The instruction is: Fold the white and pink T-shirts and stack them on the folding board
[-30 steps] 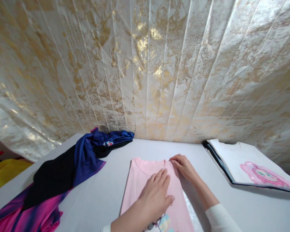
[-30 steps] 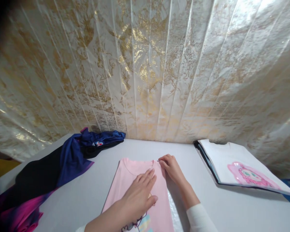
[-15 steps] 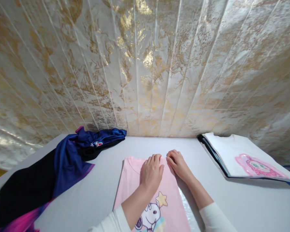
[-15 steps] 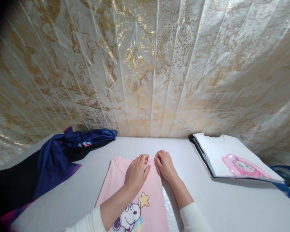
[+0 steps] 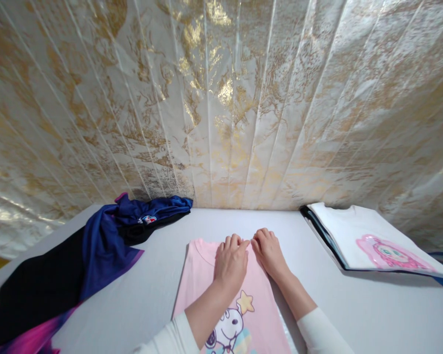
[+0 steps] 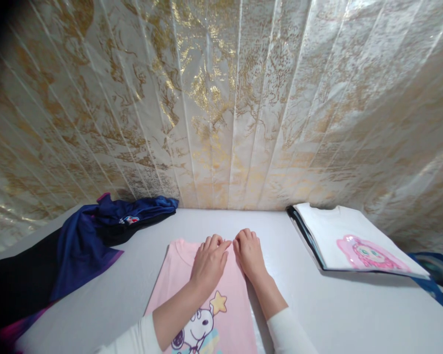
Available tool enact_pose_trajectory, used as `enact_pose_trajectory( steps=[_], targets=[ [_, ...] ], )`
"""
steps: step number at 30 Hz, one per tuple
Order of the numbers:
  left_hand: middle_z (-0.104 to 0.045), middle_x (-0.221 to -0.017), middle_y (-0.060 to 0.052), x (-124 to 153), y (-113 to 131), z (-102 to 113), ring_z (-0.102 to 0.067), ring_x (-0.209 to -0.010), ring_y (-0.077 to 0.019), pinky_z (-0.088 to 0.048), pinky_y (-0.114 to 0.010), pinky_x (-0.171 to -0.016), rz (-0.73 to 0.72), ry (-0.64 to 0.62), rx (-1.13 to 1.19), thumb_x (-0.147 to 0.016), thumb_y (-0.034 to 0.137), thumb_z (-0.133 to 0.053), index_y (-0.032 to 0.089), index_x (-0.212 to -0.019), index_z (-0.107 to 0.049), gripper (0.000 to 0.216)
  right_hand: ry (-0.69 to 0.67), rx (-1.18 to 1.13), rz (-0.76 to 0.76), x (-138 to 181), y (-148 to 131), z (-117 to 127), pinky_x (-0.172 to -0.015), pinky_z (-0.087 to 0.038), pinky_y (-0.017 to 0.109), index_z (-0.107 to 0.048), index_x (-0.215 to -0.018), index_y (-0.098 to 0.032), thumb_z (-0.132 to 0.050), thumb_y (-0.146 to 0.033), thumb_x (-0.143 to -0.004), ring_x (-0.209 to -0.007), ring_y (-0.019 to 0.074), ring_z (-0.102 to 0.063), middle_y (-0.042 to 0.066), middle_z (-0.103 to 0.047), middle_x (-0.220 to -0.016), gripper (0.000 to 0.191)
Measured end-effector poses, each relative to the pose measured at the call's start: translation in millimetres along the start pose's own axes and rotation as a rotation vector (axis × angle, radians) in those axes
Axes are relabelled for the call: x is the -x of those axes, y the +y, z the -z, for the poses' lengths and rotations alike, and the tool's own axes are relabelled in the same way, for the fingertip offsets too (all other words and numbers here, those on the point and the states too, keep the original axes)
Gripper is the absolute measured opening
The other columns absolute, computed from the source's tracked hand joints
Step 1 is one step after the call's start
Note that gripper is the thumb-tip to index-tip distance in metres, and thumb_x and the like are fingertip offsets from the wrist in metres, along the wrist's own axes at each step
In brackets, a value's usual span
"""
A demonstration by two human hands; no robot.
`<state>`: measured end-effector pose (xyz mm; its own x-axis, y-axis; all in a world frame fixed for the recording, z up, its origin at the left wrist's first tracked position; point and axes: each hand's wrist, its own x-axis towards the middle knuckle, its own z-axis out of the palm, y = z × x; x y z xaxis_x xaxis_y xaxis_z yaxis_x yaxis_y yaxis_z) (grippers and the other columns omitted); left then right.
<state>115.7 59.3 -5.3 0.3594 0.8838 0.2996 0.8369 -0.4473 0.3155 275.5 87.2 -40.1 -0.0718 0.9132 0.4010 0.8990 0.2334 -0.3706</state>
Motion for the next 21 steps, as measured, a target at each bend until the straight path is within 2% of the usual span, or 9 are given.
enact_pose_trajectory(
  steps=[4,7,10,13,15,17,21],
  targets=[
    [-0.058,-0.106,-0.005,-2.0,4.3,0.3,-0.054,-0.099,-0.0232,-0.045,-0.039,-0.084,-0.021,-0.017,-0.049,-0.095,0.012,-0.044,0.025,-0.117,-0.06,0.03,0.019,0.025,-0.015,0.4,-0.4,-3.4,-0.078,-0.039,0.035,-0.059,-0.089,-0.019,-0.043,-0.017,-0.092,-0.087,0.0241,-0.051,0.008,-0.061,-0.094,0.016],
    [-0.06,-0.112,-0.005,4.7,0.4,7.0,-0.056,-0.102,-0.0233,-0.047,-0.038,-0.086,-0.067,-0.041,-0.079,-0.093,0.013,-0.048,0.025,-0.122,-0.057,0.033,0.036,0.025,-0.027,-0.5,0.3,-0.3,-0.079,-0.042,0.035,-0.06,-0.094,-0.018,-0.039,-0.013,-0.09,-0.088,0.0234,-0.054,0.009,-0.064,-0.095,0.022],
    [-0.053,-0.137,-0.008,27.3,-20.1,18.2,-0.05,-0.121,-0.0254,-0.043,-0.04,-0.099,-0.096,-0.05,-0.114,-0.09,0.019,-0.054,0.021,-0.136,-0.048,0.046,0.055,0.017,-0.03,6.4,-3.9,6.2,-0.082,-0.045,0.037,-0.059,-0.106,-0.014,-0.035,-0.01,-0.087,-0.094,0.024,-0.059,0.012,-0.066,-0.101,0.031],
    [-0.036,-0.152,-0.015,61.9,-53.0,27.8,-0.035,-0.138,-0.0283,-0.037,-0.044,-0.108,-0.03,-0.022,-0.223,-0.09,0.023,-0.052,0.01,-0.142,-0.04,0.055,0.051,0.013,0.014,28.4,-18.8,8.9,-0.091,-0.044,0.04,-0.055,-0.122,-0.014,-0.033,-0.01,-0.087,-0.118,0.0257,-0.055,0.015,-0.062,-0.126,0.042],
    [-0.033,-0.153,-0.017,84.2,-73.5,31.7,-0.033,-0.14,-0.0279,-0.038,-0.044,-0.107,-0.006,0.015,-0.297,-0.092,0.025,-0.047,0.006,-0.143,-0.038,0.055,0.021,0.052,0.068,49.1,-34.1,7.3,-0.099,-0.041,0.041,-0.05,-0.133,-0.015,-0.032,-0.014,-0.089,-0.133,0.0253,-0.043,0.013,-0.052,-0.141,0.048],
    [-0.035,-0.152,-0.016,100.8,-87.1,33.8,-0.035,-0.14,-0.0266,-0.038,-0.042,-0.107,-0.027,0.046,-0.334,-0.095,0.029,-0.043,0.007,-0.143,-0.039,0.053,-0.035,0.123,0.1,68.8,-50.5,4.7,-0.105,-0.037,0.042,-0.044,-0.141,-0.013,-0.034,-0.023,-0.093,-0.14,0.0258,-0.034,0.013,-0.042,-0.15,0.05],
    [-0.039,-0.15,-0.014,111.3,-92.4,36.9,-0.038,-0.138,-0.0252,-0.038,-0.041,-0.107,-0.055,0.048,-0.347,-0.099,0.035,-0.038,0.007,-0.143,-0.04,0.052,-0.17,0.249,0.032,88.6,-73.9,4.9,-0.111,-0.03,0.044,-0.043,-0.143,-0.008,-0.041,-0.043,-0.093,-0.143,0.0293,-0.028,0.016,-0.036,-0.153,0.061]
  ],
)
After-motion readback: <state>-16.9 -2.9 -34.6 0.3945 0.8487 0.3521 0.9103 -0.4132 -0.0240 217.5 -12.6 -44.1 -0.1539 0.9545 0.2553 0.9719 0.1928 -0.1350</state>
